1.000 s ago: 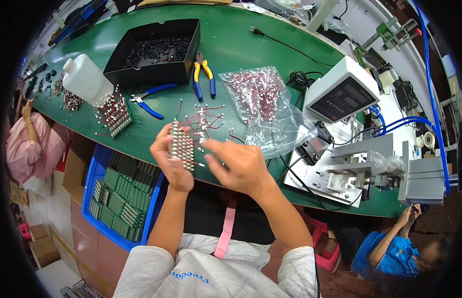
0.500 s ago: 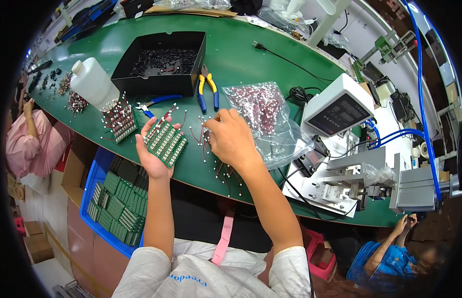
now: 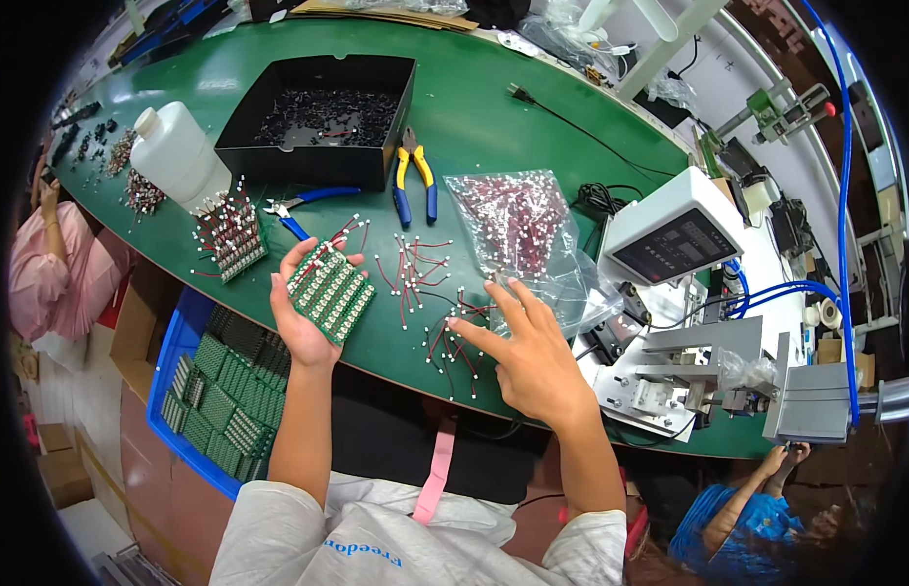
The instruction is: The person inserts small wired connectors into a circuit board by hand, picks up another circuit board from a bin, and inserts wired connectors into it.
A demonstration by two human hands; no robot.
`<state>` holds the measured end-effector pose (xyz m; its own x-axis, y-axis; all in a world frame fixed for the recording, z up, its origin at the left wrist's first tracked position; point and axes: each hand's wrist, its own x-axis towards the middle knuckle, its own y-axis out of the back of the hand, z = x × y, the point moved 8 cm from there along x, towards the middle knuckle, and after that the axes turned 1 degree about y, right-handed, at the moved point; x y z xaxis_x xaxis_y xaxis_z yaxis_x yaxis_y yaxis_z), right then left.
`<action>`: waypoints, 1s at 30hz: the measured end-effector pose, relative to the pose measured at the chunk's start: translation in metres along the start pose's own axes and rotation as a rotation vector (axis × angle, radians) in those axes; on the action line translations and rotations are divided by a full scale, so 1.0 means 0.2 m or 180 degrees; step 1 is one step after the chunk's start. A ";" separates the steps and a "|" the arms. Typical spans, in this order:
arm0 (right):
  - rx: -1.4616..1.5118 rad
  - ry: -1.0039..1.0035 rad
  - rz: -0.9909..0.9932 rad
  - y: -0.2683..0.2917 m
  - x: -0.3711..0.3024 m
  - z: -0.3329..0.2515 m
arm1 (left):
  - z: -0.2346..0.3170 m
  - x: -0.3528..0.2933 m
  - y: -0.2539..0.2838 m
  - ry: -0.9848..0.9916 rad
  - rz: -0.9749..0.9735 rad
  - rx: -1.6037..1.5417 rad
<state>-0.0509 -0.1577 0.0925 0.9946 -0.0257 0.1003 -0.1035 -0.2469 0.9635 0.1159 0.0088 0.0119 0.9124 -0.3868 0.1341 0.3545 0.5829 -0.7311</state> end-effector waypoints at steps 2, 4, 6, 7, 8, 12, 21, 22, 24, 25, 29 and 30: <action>-0.0109 -0.0116 -0.0204 -0.02 -0.01 0.02 | 0.00 0.00 -0.01 0.0025 0.0016 -0.0010; -0.0139 -0.0053 -0.0102 -0.02 0.02 -0.01 | 0.00 0.00 -0.02 0.0040 0.0079 0.0014; -0.0161 0.0027 0.0007 -0.04 0.06 -0.04 | 0.00 0.00 -0.02 0.0043 0.0102 0.0027; -0.0178 0.0110 0.0043 -0.06 0.08 -0.05 | 0.00 -0.01 -0.02 0.0034 0.0097 0.0031; -0.0202 0.0194 0.0080 -0.08 0.10 -0.06 | 0.00 -0.01 -0.02 0.0022 0.0089 0.0029; -0.0220 0.0507 0.0331 -0.16 0.15 -0.06 | 0.00 0.00 -0.01 -0.0023 0.0056 0.0020; -0.0468 0.1012 0.1196 -0.21 0.27 -0.13 | 0.00 -0.01 0.00 -0.0072 -0.0007 0.0042; -0.0437 0.0890 0.1176 -0.21 0.30 -0.12 | 0.00 -0.01 0.01 -0.0124 0.0016 0.0005; -0.0370 0.0639 0.1134 -0.21 0.34 -0.09 | 0.01 -0.02 0.02 -0.0220 0.0060 -0.0064; -0.0335 0.0509 0.1113 -0.21 0.35 -0.08 | 0.01 -0.01 0.03 -0.0264 0.0080 -0.0097; 0.0034 0.0285 0.1089 -0.23 0.34 -0.01 | 0.01 -0.02 0.03 -0.0317 0.0053 -0.0064; 0.0148 0.0206 0.1079 -0.24 0.34 0.01 | 0.01 -0.01 0.02 -0.0331 0.0040 -0.0062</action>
<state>0.0208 -0.1492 0.0533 0.9015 -0.0525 0.4297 -0.4264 -0.2787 0.8605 0.1154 0.0146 0.0096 0.9334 -0.3027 0.1927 0.3397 0.5728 -0.7460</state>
